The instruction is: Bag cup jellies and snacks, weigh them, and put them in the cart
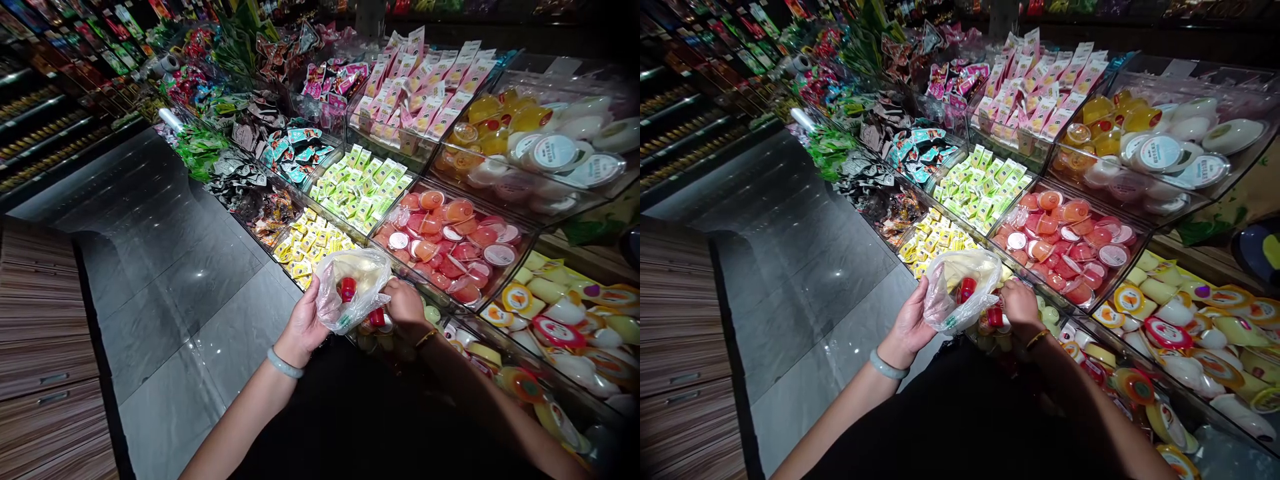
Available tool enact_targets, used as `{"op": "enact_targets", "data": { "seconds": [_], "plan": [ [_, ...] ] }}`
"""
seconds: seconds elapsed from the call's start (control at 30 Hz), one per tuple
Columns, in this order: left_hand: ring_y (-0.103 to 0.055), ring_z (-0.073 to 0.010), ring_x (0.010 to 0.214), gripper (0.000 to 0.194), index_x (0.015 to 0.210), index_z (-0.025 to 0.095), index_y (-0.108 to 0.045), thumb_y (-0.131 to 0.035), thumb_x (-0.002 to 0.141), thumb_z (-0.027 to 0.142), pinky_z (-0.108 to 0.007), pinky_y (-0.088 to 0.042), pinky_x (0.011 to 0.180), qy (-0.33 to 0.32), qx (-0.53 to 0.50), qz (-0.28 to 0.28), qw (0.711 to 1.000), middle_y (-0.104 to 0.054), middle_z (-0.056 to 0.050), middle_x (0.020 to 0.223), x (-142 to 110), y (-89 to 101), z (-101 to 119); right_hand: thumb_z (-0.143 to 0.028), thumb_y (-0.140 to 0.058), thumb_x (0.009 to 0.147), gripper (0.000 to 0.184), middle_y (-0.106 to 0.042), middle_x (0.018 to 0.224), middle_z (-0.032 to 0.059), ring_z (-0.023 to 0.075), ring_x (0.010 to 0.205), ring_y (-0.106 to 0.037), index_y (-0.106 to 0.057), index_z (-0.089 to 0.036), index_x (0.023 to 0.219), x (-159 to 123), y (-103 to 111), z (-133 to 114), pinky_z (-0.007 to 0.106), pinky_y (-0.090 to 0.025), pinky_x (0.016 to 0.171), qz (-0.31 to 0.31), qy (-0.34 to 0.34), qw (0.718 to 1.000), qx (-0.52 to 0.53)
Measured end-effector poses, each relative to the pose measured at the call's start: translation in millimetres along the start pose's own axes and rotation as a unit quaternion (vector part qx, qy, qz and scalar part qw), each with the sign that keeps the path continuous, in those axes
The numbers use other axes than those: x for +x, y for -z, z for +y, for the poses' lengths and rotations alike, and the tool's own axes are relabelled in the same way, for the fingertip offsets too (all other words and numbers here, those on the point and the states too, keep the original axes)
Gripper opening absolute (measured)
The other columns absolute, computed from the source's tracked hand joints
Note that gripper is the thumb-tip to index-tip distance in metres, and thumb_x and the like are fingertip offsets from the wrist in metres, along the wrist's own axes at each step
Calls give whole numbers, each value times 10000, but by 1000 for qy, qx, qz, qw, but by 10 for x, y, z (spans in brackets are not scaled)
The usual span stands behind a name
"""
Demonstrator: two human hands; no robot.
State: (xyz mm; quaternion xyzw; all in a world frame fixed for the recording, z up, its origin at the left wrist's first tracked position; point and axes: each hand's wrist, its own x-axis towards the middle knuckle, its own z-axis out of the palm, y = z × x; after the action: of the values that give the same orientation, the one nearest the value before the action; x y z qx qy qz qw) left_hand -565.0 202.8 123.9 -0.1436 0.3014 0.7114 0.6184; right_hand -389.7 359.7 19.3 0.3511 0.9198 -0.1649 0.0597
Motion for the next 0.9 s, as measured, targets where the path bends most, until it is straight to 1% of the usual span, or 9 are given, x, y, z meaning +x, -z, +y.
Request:
{"op": "enact_targets", "data": {
  "seconds": [0.07, 0.17, 0.27, 0.4, 0.57, 0.67, 0.73, 0.8, 0.9],
  "plan": [
    [-436, -93, 421, 386, 1013, 146, -679, -453, 1015, 459, -186, -367, 400, 2, 1, -4, 1000, -470, 34, 548, -3, 5, 1, -244, -458, 986, 321, -707, 1140, 101, 230, 1111, -591, -763, -185, 1068, -91, -16, 73, 313, -423, 949, 34, -5, 999, 18],
    [-438, -92, 425, 355, 1009, 162, -679, -487, 1002, 460, -183, -351, 395, 1, 1, -12, 1000, -477, 33, 555, -3, 14, -1, -318, -478, 994, 318, -713, 1076, 96, 224, 1004, -636, -763, -180, 1023, -263, 73, 183, 321, -484, 880, 185, -18, 978, 93],
    [-423, -88, 425, 306, 1074, 191, -676, -516, 997, 440, -176, -342, 401, -1, -1, -24, 1000, -466, 41, 556, 2, 24, -13, -368, -557, 967, 277, -715, 999, 83, 225, 929, -659, -769, -190, 971, -426, 374, 199, 338, -528, 820, 348, -19, 925, 154],
    [-428, -97, 434, 290, 1133, 217, -670, -529, 994, 428, -179, -340, 403, 0, 3, -39, 999, -442, 47, 550, 12, 18, -41, -322, -660, 921, 174, -715, 946, 64, 205, 873, -671, -787, -208, 956, -487, 854, -39, 331, -556, 809, 458, 34, 871, 172],
    [-523, -111, 468, 318, 1124, 157, -678, -517, 1002, 403, -212, -458, 467, -2, 7, -37, 999, -592, 4, 616, 2, -52, -65, -295, -694, 908, 124, -722, 935, 49, 173, 825, -680, -802, -242, 937, -311, 950, -557, 279, -573, 752, 409, 122, 880, 210],
    [-706, -196, 796, 385, 1211, 104, -645, -480, 1017, 392, -316, -590, 752, -15, 8, -26, 1000, -738, -119, 946, -14, -96, -66, -275, -644, 945, 161, -727, 972, 45, 156, 856, -694, -799, -251, 982, -224, 838, -697, 261, -573, 777, 373, 158, 884, 234],
    [-715, -217, 896, 401, 1273, 108, -619, -474, 1021, 384, -357, -589, 838, -24, 12, -28, 999, -740, -136, 1042, -23, -96, -59, -270, -620, 960, 190, -729, 1008, 51, 158, 884, -698, -791, -246, 1039, -206, 766, -619, 266, -576, 800, 383, 148, 878, 246],
    [-676, -154, 684, 386, 1318, 164, -604, -502, 1013, 378, -289, -586, 704, -22, 17, -34, 999, -728, -58, 855, -29, -68, -47, -284, -597, 969, 220, -730, 1033, 63, 177, 911, -697, -781, -236, 1080, -211, 690, -412, 293, -581, 821, 389, 112, 882, 241],
    [-490, -93, 449, 367, 1328, 230, -602, -520, 1008, 390, -191, -456, 476, -10, 18, -42, 999, -557, 47, 588, -33, -3, -22, -306, -539, 985, 274, -729, 1100, 89, 227, 1000, -690, -770, -215, 1101, -231, 526, -10, 362, -578, 891, 324, 55, 924, 196]
  ]
}}
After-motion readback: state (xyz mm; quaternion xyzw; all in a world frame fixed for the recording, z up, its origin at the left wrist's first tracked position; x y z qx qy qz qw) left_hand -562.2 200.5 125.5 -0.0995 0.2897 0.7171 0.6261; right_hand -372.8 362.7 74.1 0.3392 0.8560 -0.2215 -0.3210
